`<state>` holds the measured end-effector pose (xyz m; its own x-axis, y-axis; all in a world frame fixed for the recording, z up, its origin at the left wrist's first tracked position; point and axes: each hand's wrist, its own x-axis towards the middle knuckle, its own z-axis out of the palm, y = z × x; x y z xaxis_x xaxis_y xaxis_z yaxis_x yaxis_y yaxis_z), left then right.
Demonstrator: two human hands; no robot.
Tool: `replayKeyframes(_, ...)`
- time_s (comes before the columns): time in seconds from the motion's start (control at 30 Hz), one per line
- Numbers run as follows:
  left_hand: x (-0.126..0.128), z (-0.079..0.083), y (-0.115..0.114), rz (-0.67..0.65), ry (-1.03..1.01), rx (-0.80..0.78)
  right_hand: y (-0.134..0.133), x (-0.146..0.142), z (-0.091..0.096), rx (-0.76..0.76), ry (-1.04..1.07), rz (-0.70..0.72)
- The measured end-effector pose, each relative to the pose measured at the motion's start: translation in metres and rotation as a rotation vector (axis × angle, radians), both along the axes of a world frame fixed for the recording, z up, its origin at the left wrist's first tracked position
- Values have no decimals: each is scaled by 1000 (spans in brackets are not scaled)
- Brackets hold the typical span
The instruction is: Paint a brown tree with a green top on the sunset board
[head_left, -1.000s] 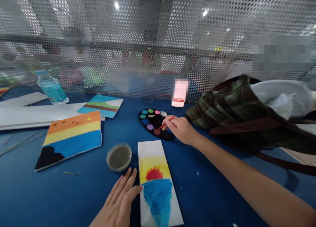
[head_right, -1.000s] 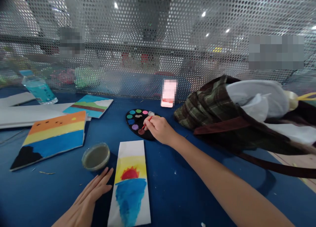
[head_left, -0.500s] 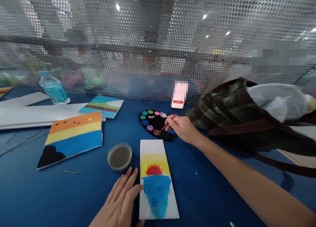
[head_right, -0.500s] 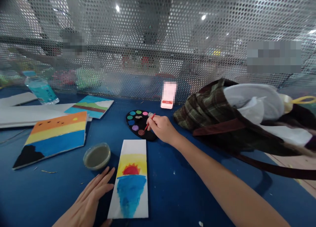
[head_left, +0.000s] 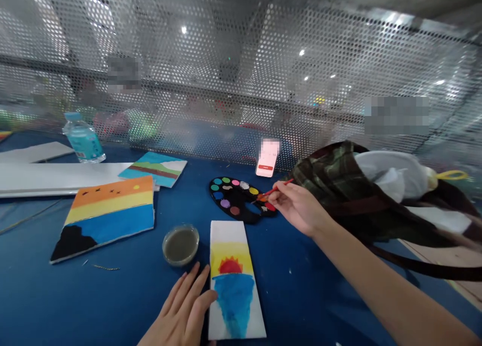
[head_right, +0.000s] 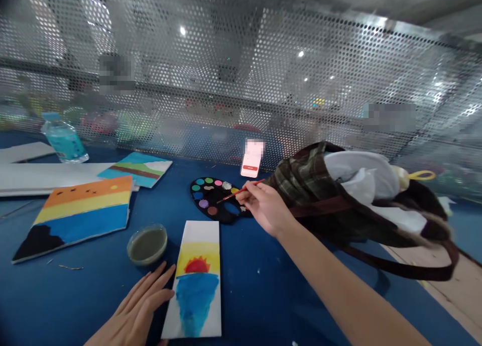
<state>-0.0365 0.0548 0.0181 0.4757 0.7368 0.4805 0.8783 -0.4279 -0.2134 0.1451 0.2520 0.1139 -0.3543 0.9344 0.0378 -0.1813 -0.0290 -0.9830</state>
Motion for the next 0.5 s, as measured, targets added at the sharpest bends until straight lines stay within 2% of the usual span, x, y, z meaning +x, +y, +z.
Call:
replayKeyframes(0.07,1,0,0,-14,-8,13,-10,4,-4,-13,12,17)
replayKeyframes(0.17,1,-2,-2,-20,-36,-26,-27,9,-11,79,-50,73)
replayKeyframes(0.33,0,-5,-4,-30,-91,-83,-43,8,-13,402,-366,26)
replayKeyframes(0.43,0,-4,-4,-33,-133,-65,-36,4,-19,644,-614,-79)
replayKeyframes(0.5,0,-4,-4,-35,-156,-58,-28,2,-30,745,-713,-138)
